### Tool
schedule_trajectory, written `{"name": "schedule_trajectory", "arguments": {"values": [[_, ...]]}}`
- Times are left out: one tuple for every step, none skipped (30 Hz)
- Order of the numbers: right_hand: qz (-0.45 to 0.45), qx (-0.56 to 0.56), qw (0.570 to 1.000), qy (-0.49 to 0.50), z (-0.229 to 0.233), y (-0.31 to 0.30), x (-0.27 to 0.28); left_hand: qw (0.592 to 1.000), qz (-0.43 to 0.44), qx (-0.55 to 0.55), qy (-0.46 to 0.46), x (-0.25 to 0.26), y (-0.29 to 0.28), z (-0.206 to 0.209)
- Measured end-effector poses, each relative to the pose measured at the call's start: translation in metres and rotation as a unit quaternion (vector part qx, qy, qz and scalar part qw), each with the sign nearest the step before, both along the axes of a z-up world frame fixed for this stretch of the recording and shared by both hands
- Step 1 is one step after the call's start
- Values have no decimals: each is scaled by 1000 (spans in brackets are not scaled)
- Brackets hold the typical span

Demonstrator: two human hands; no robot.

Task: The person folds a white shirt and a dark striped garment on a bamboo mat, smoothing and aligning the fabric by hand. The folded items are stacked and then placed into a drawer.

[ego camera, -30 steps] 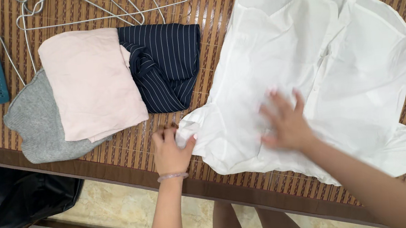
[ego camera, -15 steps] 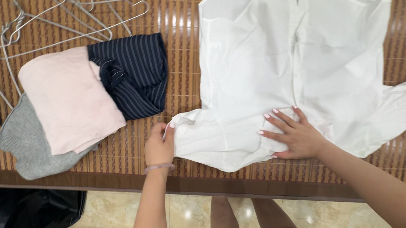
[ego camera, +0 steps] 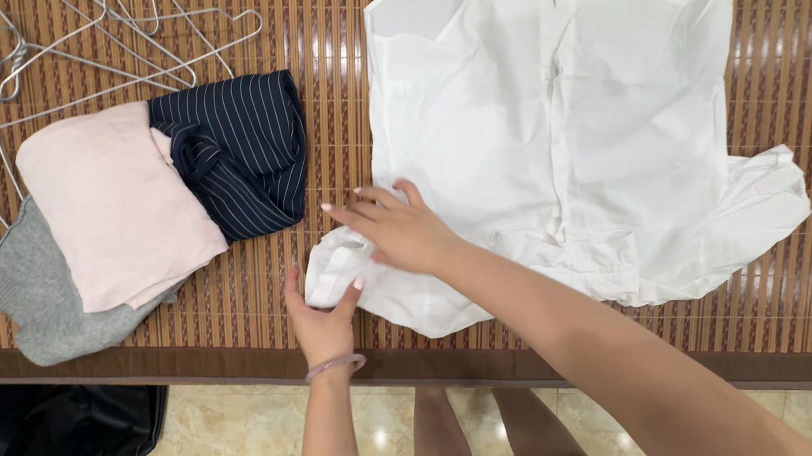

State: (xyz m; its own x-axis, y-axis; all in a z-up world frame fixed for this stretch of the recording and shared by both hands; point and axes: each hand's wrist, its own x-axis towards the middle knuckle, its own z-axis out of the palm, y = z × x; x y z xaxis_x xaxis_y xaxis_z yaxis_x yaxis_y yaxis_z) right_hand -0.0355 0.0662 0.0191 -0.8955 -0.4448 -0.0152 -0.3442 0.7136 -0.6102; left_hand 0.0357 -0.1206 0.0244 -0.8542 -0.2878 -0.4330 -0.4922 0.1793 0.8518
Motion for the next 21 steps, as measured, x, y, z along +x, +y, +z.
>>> {"name": "schedule_trajectory", "arguments": {"values": [[8,24,999,-48,-4,-7,-13,998,42,53,-15,3,4,-7],[16,48,994,-95,-9,-12,-22,990,84,106,-30,6,8,-13],[-13,24,993,-115,-13,-14,-28,987,94,128,-26,9,10,-18],[-42,0,990,-135,-18,-13,-33,983,103,149,-23,11,12,-23],[-69,-22,985,-154,-25,-8,-38,978,112,173,-18,13,17,-29],[-85,-77,981,-159,-32,-2,-41,982,113,153,-16,15,21,-32],[-101,-131,972,-164,-39,7,-42,985,114,132,-16,18,25,-34],[-116,-185,961,-170,-48,16,-43,987,115,110,-15,21,28,-33],[-126,-220,951,-176,-56,29,-42,998,-1,-66,-16,29,32,-28],[-135,-255,940,-182,-63,42,-40,964,-117,-239,-18,36,38,-21],[-152,-274,934,-172,-68,56,-36,944,-197,-244,107,42,46,-13],[-169,-291,927,-162,-70,70,-32,902,-274,-242,229,46,54,-5],[-215,-334,891,-220,-69,85,-26,883,-335,-203,257,46,63,2],[-259,-373,847,-275,-67,95,-21,859,-395,-162,283,45,68,8],[-315,-393,806,-311,-63,104,-15,865,-381,-169,278,44,70,14],[-369,-411,759,-345,-57,114,-7,872,-367,-177,273,45,73,18],[-422,-427,708,-373,-51,122,-1,877,-353,-183,271,43,77,19],[-403,-352,765,-359,-48,123,3,880,-345,-208,250,37,79,14],[-381,-274,812,-346,-47,121,11,883,-338,-234,225,35,77,9],[-356,-193,852,-331,-46,118,19,885,-331,-260,198,35,77,3],[-333,-154,872,-324,-47,113,24,894,-324,-255,177,36,77,-4]]}}
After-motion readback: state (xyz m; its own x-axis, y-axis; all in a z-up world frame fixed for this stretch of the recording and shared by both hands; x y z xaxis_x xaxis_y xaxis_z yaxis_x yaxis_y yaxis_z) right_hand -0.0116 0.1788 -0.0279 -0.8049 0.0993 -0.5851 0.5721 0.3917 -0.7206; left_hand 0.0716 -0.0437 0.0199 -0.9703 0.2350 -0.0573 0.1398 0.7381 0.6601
